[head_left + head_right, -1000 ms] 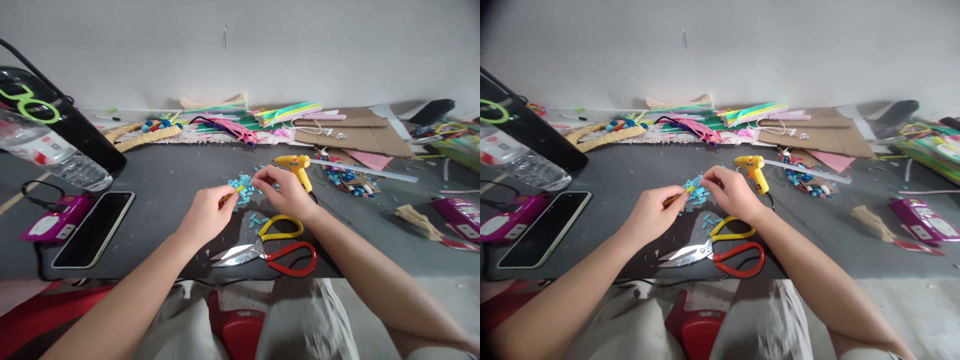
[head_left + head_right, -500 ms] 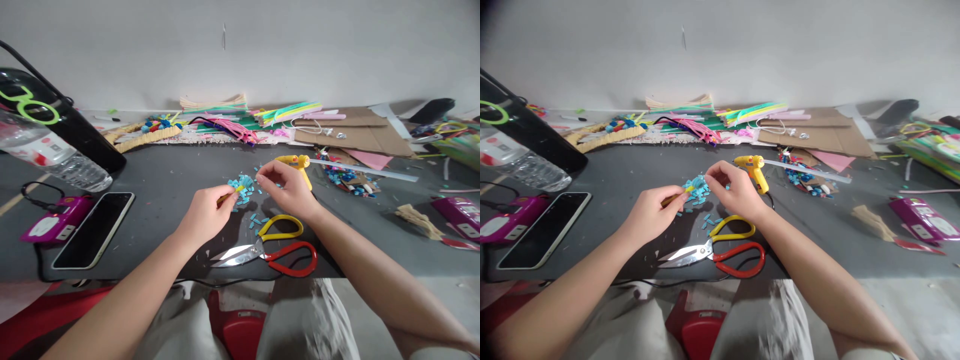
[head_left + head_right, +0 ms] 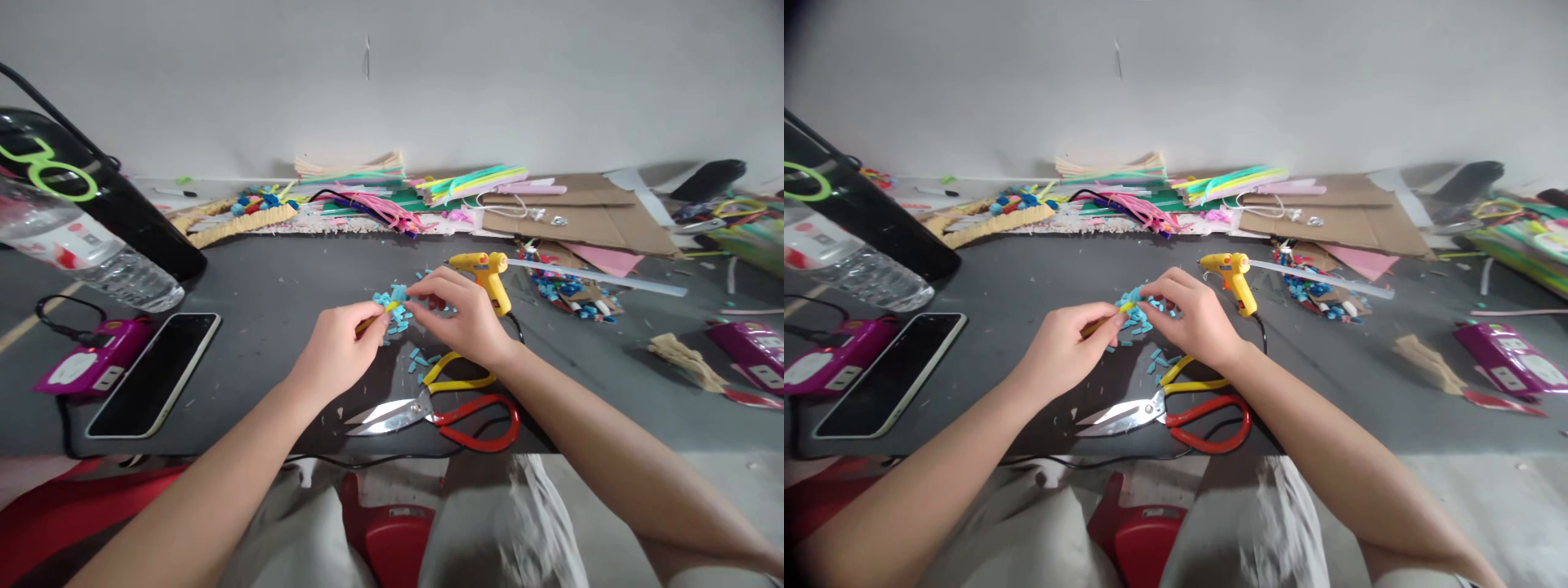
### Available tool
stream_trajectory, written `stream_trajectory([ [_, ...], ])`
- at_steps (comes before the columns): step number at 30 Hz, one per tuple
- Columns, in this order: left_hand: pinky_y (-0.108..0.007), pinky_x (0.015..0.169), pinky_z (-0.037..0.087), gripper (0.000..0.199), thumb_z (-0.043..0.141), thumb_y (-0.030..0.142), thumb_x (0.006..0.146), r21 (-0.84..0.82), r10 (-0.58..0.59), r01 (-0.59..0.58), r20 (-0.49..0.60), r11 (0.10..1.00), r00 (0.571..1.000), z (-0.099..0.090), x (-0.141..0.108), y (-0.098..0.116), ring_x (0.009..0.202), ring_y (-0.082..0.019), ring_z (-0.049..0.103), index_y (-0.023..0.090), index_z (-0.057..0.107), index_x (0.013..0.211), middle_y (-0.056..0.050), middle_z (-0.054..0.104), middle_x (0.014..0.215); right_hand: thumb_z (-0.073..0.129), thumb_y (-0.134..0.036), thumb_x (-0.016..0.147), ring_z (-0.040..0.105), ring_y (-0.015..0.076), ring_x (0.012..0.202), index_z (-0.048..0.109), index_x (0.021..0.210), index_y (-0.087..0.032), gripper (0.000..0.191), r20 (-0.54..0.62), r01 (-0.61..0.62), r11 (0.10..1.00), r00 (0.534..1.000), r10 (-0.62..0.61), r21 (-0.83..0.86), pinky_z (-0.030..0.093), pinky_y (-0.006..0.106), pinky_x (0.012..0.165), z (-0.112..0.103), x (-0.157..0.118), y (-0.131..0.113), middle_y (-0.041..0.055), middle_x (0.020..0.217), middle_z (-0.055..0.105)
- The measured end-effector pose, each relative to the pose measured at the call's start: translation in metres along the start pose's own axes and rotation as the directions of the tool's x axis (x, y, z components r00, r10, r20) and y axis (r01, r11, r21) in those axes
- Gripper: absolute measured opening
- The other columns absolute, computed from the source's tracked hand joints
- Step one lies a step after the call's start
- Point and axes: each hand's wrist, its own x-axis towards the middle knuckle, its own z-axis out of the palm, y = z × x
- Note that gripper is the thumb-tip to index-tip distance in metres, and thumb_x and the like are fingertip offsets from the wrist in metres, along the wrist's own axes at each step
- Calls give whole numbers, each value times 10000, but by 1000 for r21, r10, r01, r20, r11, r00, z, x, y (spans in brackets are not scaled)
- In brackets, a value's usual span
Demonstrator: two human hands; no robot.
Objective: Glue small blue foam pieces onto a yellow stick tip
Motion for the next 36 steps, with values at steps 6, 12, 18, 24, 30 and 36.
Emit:
stream_trajectory([
  [6,-233,525,342,325,504,369,972,-6,-42,43,24,999,999,0,-1,-1,545,-116,536,177,655,758,0,652,646,665,-310,926,574,157,721,714,1000,-208,135,-11,-65,998,998,65,26,498,315,657,1,0,-2,57,909,664],
  [12,-226,536,363,305,516,375,971,-34,-45,46,14,998,999,0,0,-1,577,-123,560,177,688,815,-1,652,654,693,-321,905,559,142,687,726,990,-199,152,-21,-127,990,991,129,67,483,304,632,1,1,-3,44,875,657],
  [18,-242,561,372,350,498,426,981,-40,-51,51,-10,998,999,-1,1,-2,582,-133,562,176,675,811,-11,665,672,681,-393,906,630,170,774,727,1012,-204,221,-48,-266,938,958,283,221,524,310,680,-5,1,-2,52,907,699],
  [24,-240,540,348,331,503,413,977,-63,-71,72,19,995,997,-2,1,1,542,-113,510,182,654,795,11,628,649,696,-398,881,650,160,724,745,1049,-202,263,104,-439,811,895,434,386,538,289,632,-7,6,3,40,879,741],
  [30,-248,531,310,318,507,408,968,-51,-82,84,56,995,995,-1,1,-1,566,-116,477,187,617,769,22,563,640,686,-379,888,649,144,702,771,1012,-212,224,207,-472,775,882,424,420,548,275,624,-7,7,0,29,872,753],
  [36,-258,544,314,303,506,432,966,-58,-102,109,106,992,989,0,0,0,595,-129,470,198,585,789,26,530,655,688,-357,885,671,155,720,778,991,-195,213,189,-423,830,906,379,363,553,288,650,-8,6,-7,41,867,767],
])
